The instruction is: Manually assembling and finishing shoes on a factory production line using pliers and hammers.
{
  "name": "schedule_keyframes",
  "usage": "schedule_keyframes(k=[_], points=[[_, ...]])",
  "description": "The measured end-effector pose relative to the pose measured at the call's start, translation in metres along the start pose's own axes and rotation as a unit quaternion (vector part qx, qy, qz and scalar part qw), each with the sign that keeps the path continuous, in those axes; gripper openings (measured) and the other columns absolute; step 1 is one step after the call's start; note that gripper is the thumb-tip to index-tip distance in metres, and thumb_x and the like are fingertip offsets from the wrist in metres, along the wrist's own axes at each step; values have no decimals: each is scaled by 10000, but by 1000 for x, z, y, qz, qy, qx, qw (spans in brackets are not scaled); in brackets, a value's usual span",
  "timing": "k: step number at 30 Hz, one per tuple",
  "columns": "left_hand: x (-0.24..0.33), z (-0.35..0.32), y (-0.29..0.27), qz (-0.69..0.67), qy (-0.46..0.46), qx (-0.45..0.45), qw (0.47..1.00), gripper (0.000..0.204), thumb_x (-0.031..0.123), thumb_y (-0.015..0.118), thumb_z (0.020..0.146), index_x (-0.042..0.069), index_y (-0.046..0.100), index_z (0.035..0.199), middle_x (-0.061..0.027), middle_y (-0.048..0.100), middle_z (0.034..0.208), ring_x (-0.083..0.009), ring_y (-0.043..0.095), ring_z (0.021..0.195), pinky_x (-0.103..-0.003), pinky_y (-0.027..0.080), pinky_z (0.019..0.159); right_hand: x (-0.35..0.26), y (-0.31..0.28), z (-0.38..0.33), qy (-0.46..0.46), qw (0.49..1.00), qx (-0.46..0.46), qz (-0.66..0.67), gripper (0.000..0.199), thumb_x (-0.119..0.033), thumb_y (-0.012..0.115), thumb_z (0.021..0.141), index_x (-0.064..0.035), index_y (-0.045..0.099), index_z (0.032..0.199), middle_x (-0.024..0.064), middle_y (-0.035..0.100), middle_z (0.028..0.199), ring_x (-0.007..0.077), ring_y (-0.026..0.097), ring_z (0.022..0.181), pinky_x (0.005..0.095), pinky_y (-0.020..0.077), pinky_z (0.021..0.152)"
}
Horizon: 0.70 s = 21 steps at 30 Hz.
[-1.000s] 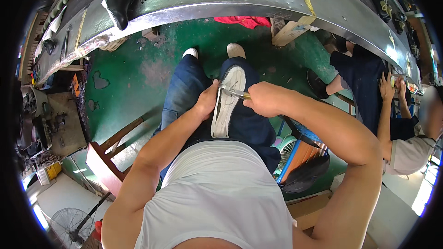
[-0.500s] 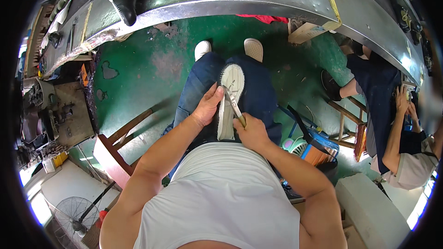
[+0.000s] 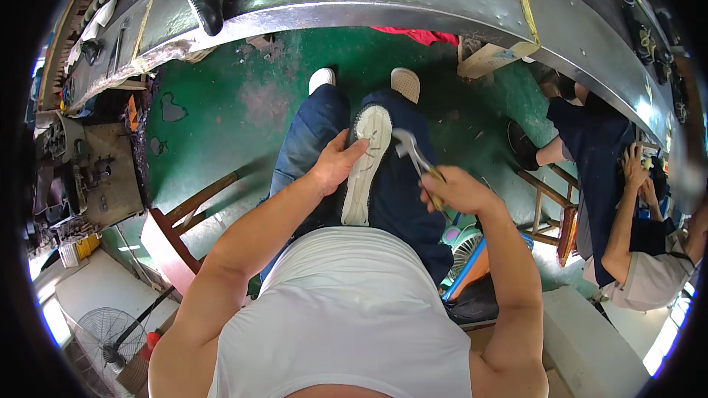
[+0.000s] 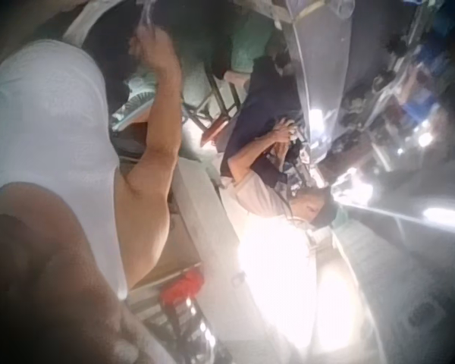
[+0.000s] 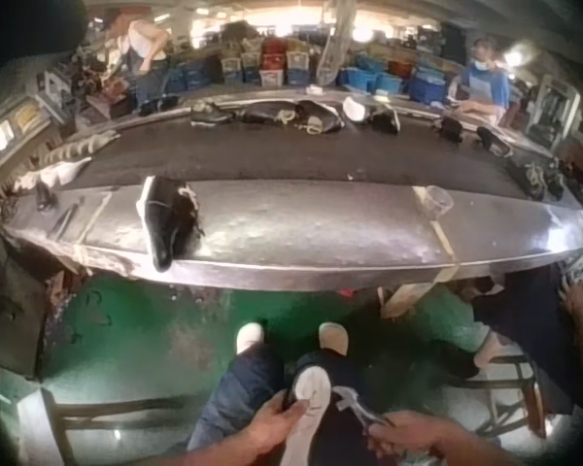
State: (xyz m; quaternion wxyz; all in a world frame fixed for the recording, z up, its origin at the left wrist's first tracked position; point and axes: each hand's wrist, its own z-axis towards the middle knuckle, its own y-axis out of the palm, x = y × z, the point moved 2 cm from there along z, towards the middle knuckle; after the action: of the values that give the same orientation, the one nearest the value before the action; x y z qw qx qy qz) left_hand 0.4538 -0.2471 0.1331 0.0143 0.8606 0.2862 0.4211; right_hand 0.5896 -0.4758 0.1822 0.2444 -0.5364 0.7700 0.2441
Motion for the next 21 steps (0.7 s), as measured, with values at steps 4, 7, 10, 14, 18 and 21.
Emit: schedule_keyframes(k=[4, 7, 10, 14, 18, 21], points=[[7, -2, 11, 75, -15, 0, 997, 538, 234, 669, 932, -10, 469, 1368, -109, 625, 1219, -175, 599, 1099, -326, 478, 958, -59, 36, 10, -193, 956, 173, -137, 424, -382, 476, 1014, 16, 585, 916, 105, 663, 766, 222, 658, 663, 363, 520, 640], [3, 7, 7, 148, -13, -31, 988, 532, 224, 685, 918, -8, 482, 1351, -112, 634, 1199, -178, 612, 1079, -329, 491, 945, -57, 21, 26, -113, 941, 168, -270, 424, -379, 494, 988, 16, 585, 863, 119, 647, 709, 249, 653, 649, 384, 516, 654], [10, 8, 0, 81, -53, -78, 992, 514, 227, 703, 908, 21, 500, 1333, -98, 641, 1190, -182, 627, 1065, -350, 510, 922, -39, 17, -5, -32, 971, 143, -189, 348, -320, 577, 940, 22, 607, 886, 159, 653, 722, 334, 644, 653, 419, 515, 673], [20, 12, -3, 76, -148, -92, 982, 515, 247, 736, 892, 102, 504, 1329, -49, 656, 1181, -168, 651, 1043, -369, 534, 858, -19, 37, -32, -74, 953, 43, -291, 297, -215, 616, 895, 39, 629, 1048, 174, 685, 866, 374, 658, 817, 417, 532, 760], [13, 12, -3, 60, -146, -105, 982, 546, 285, 749, 880, 106, 495, 1330, -34, 663, 1158, -150, 654, 1017, -344, 533, 828, -12, 67, -28, -250, 848, 115, -454, 443, -140, 619, 902, 55, 527, 1288, 185, 650, 1104, 373, 635, 1007, 446, 533, 794], [10, 10, -5, 40, -128, -130, 982, 541, 281, 740, 888, 107, 490, 1334, -32, 662, 1158, -150, 654, 1014, -328, 529, 823, -16, 72, -21, -176, 819, 128, -532, 417, -141, 648, 884, 28, 549, 1253, 179, 655, 1032, 358, 649, 957, 435, 533, 781]])
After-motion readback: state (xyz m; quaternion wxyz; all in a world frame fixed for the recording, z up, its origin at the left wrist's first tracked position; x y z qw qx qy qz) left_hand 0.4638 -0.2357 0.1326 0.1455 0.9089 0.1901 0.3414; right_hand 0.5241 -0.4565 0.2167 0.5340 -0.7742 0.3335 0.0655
